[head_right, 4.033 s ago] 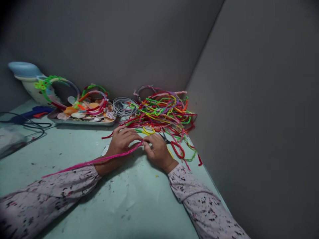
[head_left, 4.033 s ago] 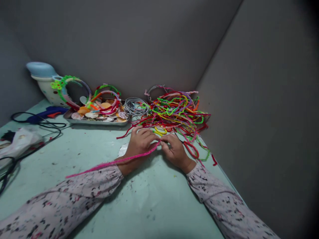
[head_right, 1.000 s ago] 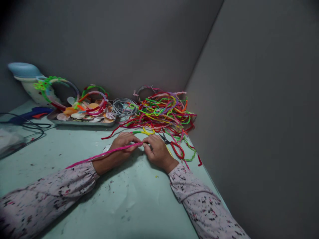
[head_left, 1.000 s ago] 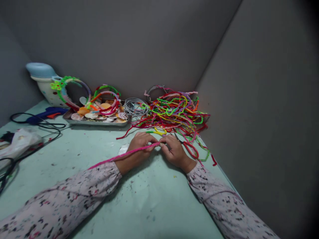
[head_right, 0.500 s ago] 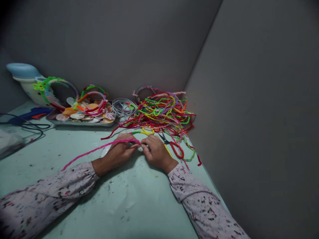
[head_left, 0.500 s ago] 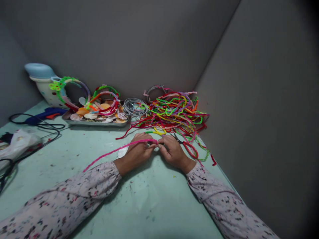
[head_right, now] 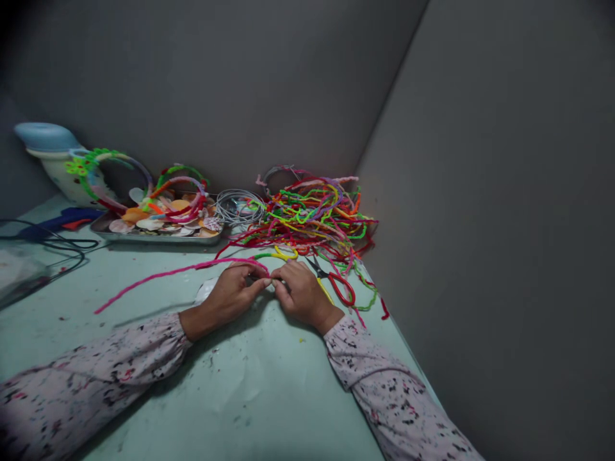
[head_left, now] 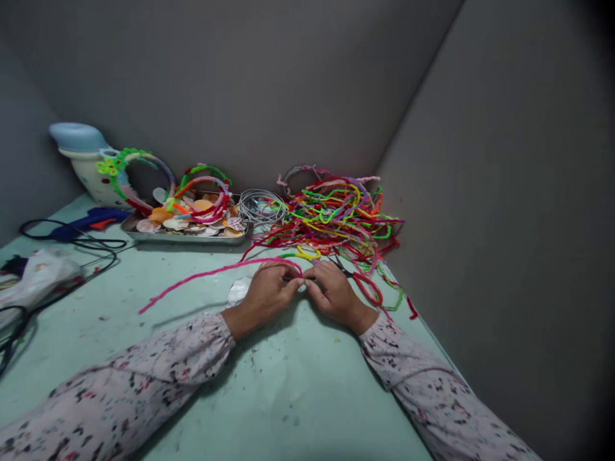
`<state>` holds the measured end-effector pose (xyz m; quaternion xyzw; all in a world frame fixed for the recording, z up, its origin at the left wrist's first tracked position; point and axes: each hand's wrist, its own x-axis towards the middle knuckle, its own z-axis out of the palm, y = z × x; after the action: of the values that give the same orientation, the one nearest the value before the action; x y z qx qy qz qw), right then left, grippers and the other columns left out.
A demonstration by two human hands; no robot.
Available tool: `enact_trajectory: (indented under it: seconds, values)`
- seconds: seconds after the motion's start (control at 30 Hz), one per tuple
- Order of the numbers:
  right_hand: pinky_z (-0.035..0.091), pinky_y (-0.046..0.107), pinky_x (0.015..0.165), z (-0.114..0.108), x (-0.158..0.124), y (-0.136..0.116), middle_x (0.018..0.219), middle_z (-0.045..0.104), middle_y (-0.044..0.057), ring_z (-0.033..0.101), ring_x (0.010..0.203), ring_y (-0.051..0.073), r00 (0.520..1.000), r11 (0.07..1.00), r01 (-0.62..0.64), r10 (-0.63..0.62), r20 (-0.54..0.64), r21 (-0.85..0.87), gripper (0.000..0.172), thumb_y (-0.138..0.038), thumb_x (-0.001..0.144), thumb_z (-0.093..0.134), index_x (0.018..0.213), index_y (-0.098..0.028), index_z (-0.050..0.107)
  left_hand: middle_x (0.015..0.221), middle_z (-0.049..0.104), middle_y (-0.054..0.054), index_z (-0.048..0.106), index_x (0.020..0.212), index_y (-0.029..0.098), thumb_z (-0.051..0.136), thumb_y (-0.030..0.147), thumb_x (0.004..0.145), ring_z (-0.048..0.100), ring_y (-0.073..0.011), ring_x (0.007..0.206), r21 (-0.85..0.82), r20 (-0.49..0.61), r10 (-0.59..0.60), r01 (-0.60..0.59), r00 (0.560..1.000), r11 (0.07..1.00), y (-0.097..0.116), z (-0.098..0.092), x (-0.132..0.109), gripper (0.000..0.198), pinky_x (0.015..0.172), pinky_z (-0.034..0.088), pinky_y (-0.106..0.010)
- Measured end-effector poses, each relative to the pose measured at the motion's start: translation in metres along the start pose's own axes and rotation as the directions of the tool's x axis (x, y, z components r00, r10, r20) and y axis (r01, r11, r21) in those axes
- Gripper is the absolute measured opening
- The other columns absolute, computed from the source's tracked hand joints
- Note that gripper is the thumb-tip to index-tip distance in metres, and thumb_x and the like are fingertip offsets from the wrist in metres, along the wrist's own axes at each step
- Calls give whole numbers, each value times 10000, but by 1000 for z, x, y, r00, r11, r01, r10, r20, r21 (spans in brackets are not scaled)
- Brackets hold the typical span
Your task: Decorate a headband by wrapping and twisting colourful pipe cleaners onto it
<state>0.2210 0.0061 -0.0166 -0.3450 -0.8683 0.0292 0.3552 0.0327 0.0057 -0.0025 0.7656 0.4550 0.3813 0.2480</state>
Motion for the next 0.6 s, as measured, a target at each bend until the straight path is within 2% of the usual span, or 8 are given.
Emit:
enact_trajectory:
  seconds: [0.2, 0.37, 0.6]
  values:
    - [449, 400, 806, -4, 2, -1, 874, 633, 64, 561, 870, 231, 999, 999, -6, 8, -34, 46, 115, -166, 853, 533, 949, -214, 577, 830, 739, -39, 702, 855, 172, 593, 271, 831, 666, -189, 801, -60, 27, -7, 8, 1000, 998, 4, -1, -1, 149, 756, 499, -306]
    - [452, 399, 803, -4, 2, -1, 883, 630, 65, 565, 875, 232, 999, 998, -9, 12, -47, 60, 131, -176, 839, 550, 961, -215, 578, 827, 734, -24, 700, 822, 189, 569, 272, 850, 661, -189, 818, 4, 21, 16, -16, 1000, 1000, 6, -2, -1, 158, 774, 493, -310]
    - [449, 421, 852, -2, 0, -1, 907, 655, 63, 583, 941, 245, 999, 999, -25, 26, -28, 29, 107, -195, 869, 542, 959, -227, 591, 834, 727, -61, 706, 849, 164, 581, 291, 854, 644, -203, 821, 12, -12, 55, -55, 998, 998, 0, 0, 0, 178, 776, 488, -331]
